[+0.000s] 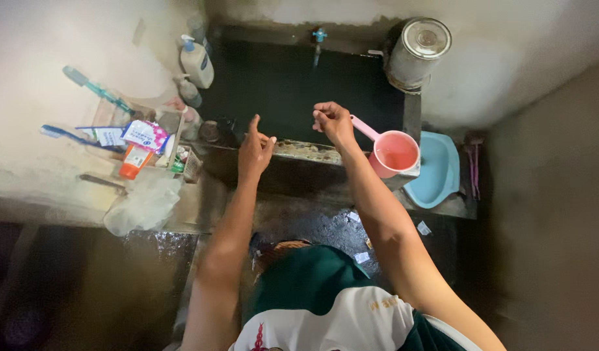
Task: The person opens several packets of detergent and soap, picks up a small brush, and scrubs the floor near a toilet before rinsing the area with water from a pink bucket.
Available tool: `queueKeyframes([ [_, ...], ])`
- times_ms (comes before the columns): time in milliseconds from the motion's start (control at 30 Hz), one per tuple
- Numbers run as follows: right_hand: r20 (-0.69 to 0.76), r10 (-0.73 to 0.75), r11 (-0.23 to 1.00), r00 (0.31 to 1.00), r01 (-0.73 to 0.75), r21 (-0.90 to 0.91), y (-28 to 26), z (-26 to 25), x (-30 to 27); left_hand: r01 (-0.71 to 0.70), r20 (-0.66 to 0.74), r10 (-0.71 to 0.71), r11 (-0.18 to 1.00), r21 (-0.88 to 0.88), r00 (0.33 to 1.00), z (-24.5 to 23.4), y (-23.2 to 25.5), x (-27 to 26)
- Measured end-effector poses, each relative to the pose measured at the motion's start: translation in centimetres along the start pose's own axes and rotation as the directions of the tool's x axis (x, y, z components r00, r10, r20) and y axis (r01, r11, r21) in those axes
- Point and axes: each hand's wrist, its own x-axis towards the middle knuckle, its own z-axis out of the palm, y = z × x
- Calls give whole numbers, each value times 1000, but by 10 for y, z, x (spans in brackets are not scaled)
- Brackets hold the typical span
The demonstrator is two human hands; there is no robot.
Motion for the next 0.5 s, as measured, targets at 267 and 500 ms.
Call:
queueKeyframes([
  [267,99,26,999,995,-23,-29,-4,11,3,40,-5,-40,983,177,999,0,-20,-1],
  [500,183,-21,1000,983,20,9,-25,42,4,16,-44,-11,992,129,999,-18,-31,9],
])
